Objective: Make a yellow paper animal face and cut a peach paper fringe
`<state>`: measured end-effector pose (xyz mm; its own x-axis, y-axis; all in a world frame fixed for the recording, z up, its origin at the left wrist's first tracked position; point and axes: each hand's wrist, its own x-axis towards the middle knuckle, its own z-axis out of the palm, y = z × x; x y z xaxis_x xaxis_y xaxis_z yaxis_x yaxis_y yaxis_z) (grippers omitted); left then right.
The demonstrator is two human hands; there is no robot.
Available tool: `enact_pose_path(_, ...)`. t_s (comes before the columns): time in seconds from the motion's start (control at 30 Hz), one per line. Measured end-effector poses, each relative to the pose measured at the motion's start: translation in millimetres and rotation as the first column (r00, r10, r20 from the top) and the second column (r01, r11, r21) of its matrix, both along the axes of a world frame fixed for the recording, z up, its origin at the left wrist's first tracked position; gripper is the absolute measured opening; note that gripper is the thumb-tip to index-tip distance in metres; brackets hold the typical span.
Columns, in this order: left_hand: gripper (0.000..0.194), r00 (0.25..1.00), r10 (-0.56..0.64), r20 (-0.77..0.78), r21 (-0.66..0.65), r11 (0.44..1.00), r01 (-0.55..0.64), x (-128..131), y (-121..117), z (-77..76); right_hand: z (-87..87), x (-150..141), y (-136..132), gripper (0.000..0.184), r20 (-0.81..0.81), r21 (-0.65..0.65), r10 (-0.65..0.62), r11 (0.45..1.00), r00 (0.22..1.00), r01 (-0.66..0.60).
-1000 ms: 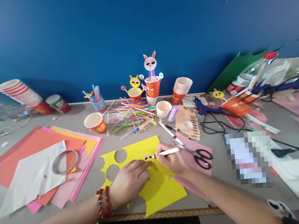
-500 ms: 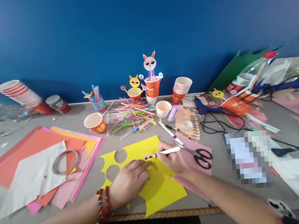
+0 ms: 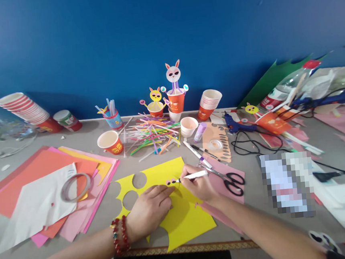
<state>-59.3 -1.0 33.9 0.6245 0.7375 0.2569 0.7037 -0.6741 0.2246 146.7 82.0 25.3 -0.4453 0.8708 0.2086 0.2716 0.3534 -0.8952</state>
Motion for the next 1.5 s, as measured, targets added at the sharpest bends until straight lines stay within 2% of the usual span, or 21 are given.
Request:
enact_pose_path(0.9,0.018,1.000,-0.018,-0.025,-0.008,1.000,0.017,-2,0,-3.6,-1.3,0,-1,0.017,-0.015,-0.003,-0.011,1.000,1.000,0.011)
enact_pose_path(1.1,0.018,1.000,-0.008,-0.012,-0.011,1.000,0.008,-1,0,-1.5,1.7,0,0,0.015,-0.137,-0.107,-0.038,0.994,0.990,0.023)
enact_pose_path(1.3,0.020,1.000,-0.004,-0.010,0.022,1.000,0.004,0,0,-0.8,5.7,0,0,0.007,-0.187,-0.174,-0.037,0.985,0.982,0.004)
enact_pose_path(1.5,0.017,1.000,-0.017,-0.018,0.050,0.999,0.018,0,0,0.7,9.9,1,-4,0.011,-0.105,-0.041,0.003,0.999,0.994,-0.008)
